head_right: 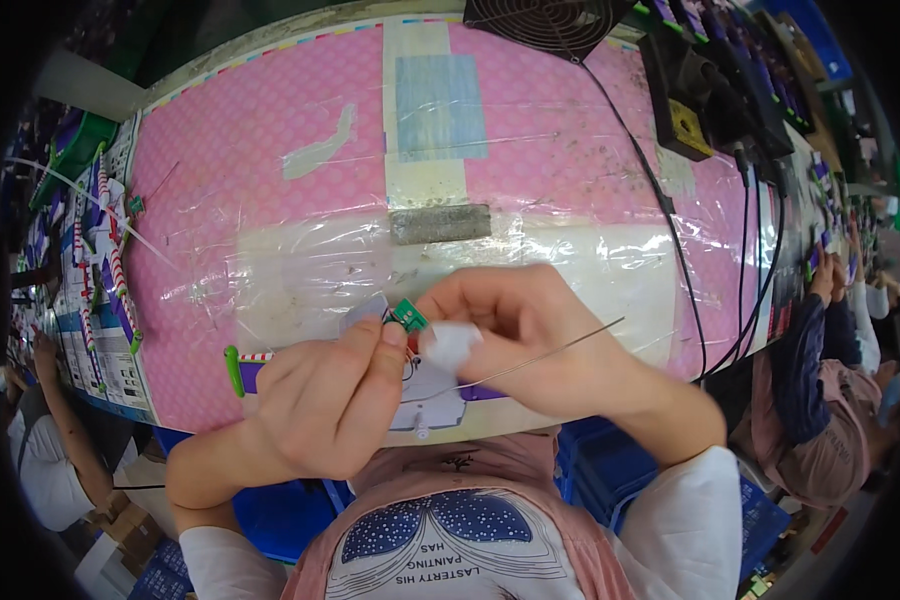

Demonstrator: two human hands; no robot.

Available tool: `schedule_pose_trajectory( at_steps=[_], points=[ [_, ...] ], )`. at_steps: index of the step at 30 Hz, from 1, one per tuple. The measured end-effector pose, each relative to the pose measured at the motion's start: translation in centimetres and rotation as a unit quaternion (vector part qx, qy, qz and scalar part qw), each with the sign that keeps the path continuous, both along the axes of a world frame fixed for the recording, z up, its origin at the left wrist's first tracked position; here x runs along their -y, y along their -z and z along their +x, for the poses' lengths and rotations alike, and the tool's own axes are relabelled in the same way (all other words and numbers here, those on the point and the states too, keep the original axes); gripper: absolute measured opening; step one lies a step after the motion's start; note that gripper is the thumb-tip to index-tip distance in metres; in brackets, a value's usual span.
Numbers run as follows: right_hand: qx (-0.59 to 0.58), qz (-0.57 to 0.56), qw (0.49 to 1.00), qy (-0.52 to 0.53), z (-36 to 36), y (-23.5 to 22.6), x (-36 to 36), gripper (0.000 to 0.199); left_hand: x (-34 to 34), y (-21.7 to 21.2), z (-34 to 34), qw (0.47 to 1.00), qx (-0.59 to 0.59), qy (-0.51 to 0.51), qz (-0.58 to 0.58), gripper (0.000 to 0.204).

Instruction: Soldering wires to a small printed circuit board on a plastic toy part.

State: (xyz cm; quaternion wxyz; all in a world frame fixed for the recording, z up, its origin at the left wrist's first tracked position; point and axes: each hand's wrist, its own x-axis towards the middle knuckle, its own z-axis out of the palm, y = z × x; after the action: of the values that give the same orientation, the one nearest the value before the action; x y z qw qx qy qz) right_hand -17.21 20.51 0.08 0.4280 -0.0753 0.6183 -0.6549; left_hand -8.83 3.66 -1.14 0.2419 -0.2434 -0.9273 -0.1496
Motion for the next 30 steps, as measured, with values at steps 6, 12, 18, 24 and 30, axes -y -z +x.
schedule_pose_trajectory(
  at_steps=[6,12,18,24,30],
  points=[
    [-0.432,0.209,0.853,-0.207,-6.8,2.0,3.1,0.017,-0.4,0.6,-3.7,0.994,0.093,-0.027,-0.046,0.016],
    [-0.612,0.266,0.739,-0.089,-7.1,3.1,2.0,0.019,-1.0,-0.4,-4.5,0.971,0.217,-0.084,-0.064,0.033],
    [0.018,-0.214,0.880,0.424,-15.5,3.5,-10.7,0.041,2.3,-1.4,-2.2,0.897,0.242,-0.185,0.321,0.016],
    [-0.295,0.064,0.805,0.511,-11.1,2.0,-11.8,0.044,2.2,-2.4,-0.6,0.938,0.202,-0.191,0.205,0.008],
    [-0.046,-0.061,0.883,0.464,-0.7,3.5,-4.7,0.025,2.9,-1.6,-0.1,0.943,0.211,-0.146,0.214,0.011]
  ],
)
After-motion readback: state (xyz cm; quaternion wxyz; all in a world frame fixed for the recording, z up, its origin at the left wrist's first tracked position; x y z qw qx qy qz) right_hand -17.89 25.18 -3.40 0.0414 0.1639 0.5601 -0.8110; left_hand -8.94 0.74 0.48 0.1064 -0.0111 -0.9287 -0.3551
